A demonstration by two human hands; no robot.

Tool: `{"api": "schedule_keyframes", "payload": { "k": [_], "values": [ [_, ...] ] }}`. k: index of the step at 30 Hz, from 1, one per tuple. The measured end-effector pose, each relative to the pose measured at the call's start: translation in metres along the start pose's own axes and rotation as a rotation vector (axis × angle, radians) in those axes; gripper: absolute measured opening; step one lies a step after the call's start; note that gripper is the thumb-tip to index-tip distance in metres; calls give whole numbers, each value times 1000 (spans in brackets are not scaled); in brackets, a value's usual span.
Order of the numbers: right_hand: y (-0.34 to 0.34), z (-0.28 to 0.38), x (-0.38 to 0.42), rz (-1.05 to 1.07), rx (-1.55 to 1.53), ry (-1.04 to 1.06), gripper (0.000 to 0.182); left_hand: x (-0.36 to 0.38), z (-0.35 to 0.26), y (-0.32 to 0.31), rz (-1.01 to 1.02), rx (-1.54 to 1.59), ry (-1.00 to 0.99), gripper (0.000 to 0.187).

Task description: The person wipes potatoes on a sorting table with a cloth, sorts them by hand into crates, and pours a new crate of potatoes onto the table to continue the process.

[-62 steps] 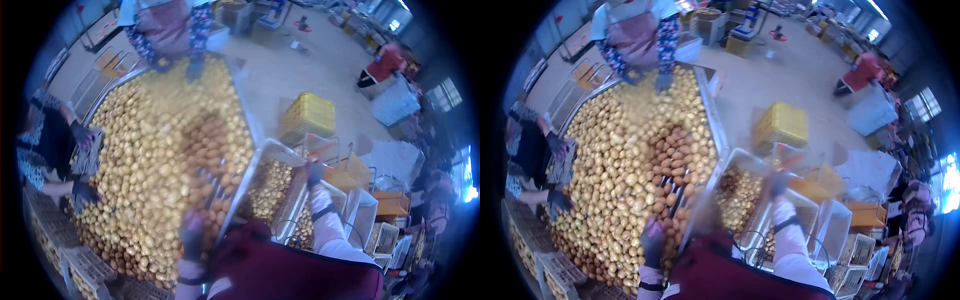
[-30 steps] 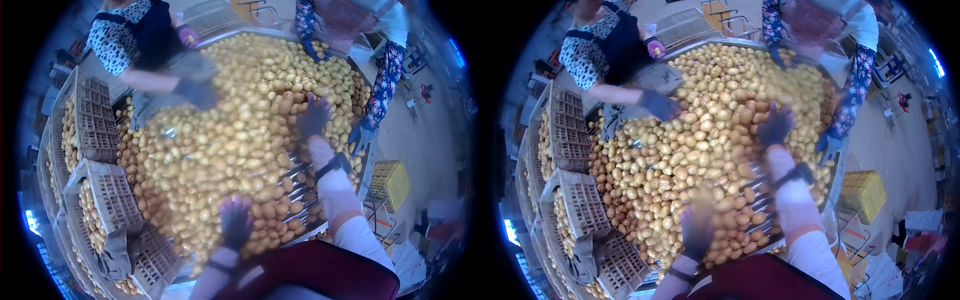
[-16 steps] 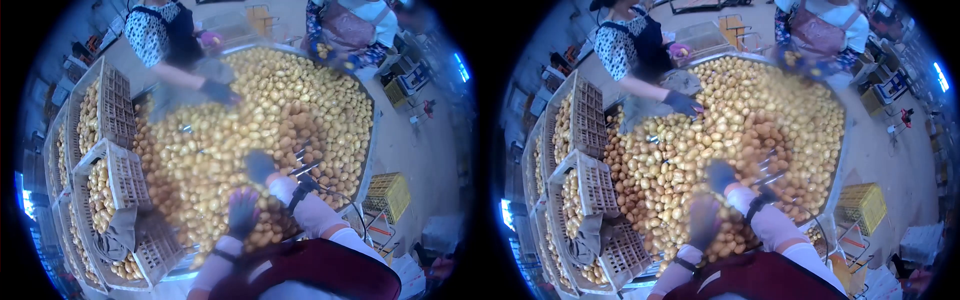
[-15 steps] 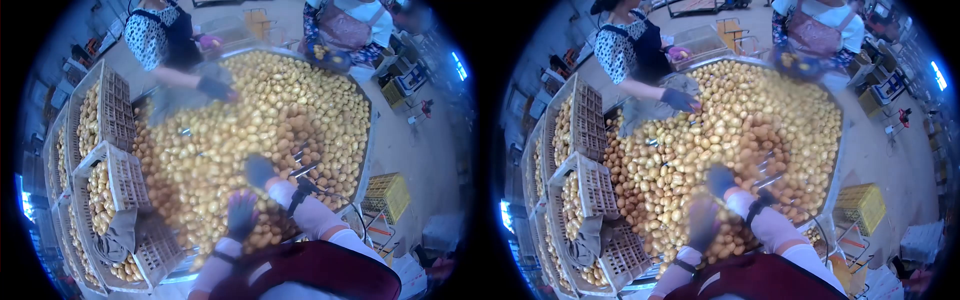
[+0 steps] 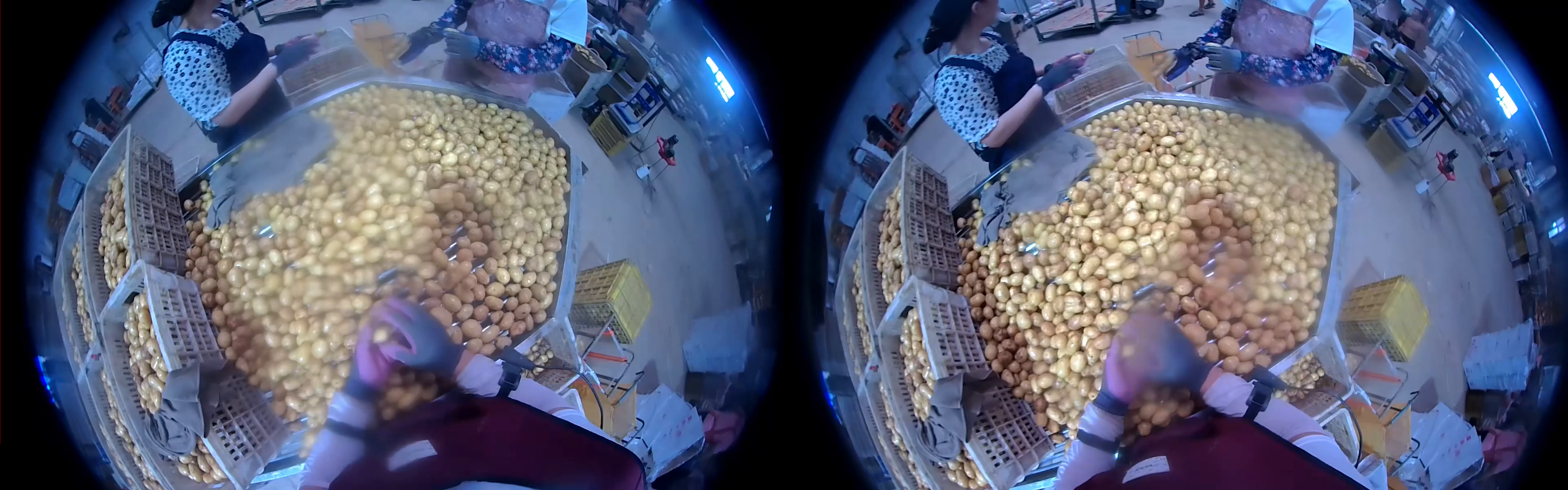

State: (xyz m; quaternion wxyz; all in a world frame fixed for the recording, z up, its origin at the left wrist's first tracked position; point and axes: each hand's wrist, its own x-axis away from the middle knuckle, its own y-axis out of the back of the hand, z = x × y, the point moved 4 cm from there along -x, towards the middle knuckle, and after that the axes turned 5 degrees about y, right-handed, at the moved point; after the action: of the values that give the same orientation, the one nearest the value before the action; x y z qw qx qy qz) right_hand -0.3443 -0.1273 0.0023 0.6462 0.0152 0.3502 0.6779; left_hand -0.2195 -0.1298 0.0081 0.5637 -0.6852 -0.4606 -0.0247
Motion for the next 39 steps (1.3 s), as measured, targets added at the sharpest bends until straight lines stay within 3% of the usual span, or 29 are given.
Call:
{"api": "schedule_keyframes", "payload": {
  "k": [1, 3, 5, 6, 7, 9, 11, 14, 16, 19, 24, 26, 28, 30, 31, 34, 35, 37, 38, 39],
  "values": [
    [7, 6, -9, -16, 34, 49, 46, -12, 5, 26, -34, -103, -17, 50],
    [11, -71, 9, -273, 129, -263, 46, -35, 17, 88, -72, -170, -26, 43],
    [49, -141, 3, -300, 278, -502, 48, -37, 14, 100, -56, 26, 18, 38],
    [65, -173, 3, -302, 647, -381, 44, -34, 10, 97, -35, 189, 50, 36],
    [74, -194, 1, -297, 1010, -245, 40, -31, 2, 94, -20, 114, 11, 34],
    [91, -215, -16, -242, 977, -359, 35, -25, -11, 85, 10, -31, -70, 32],
    [105, -228, -37, -161, 935, -478, 33, -22, -28, 59, -124, -641, -341, 34],
    [115, -249, -52, -72, 857, -603, 32, -23, -33, 51, -226, -1256, -667, 37],
    [114, -255, -49, -63, 828, -595, 32, -26, -28, 63, -236, -1146, -646, 39],
    [105, -240, -46, 16, 819, -637, 36, -39, -13, 81, -176, -492, -342, 43],
    [90, -200, -9, 47, 516, -796, 59, -45, 1, 99, -34, 19, -144, 56],
    [80, -184, -1, 118, 551, -572, 51, -42, 2, 95, 3, 166, -161, 60],
    [74, -137, 21, -262, 343, -385, 46, -37, 0, 78, -4, 199, -214, 62],
    [56, -78, 30, -426, 180, -388, 44, -23, 4, 53, -43, 135, -260, 62],
    [46, -50, 35, -514, 100, -393, 43, -41, 17, 74, 159, 90, -267, 61],
    [19, 8, 46, -424, -354, -233, 38, 16, 26, -21, 24, -908, -591, 57],
    [-16, -18, 62, -513, -1177, -328, 38, 27, 31, -41, -34, -1221, -714, 56],
    [-38, -40, 77, -530, -2024, -402, 36, 33, 47, -58, -118, -1814, -958, 57],
    [-26, -38, 78, -519, -2035, -417, 34, 34, 50, -59, -51, -1873, -990, 60],
    [-12, -36, 85, -570, -1836, -416, 32, 35, 52, -60, 19, -1928, -1024, 63]
  ]
}}
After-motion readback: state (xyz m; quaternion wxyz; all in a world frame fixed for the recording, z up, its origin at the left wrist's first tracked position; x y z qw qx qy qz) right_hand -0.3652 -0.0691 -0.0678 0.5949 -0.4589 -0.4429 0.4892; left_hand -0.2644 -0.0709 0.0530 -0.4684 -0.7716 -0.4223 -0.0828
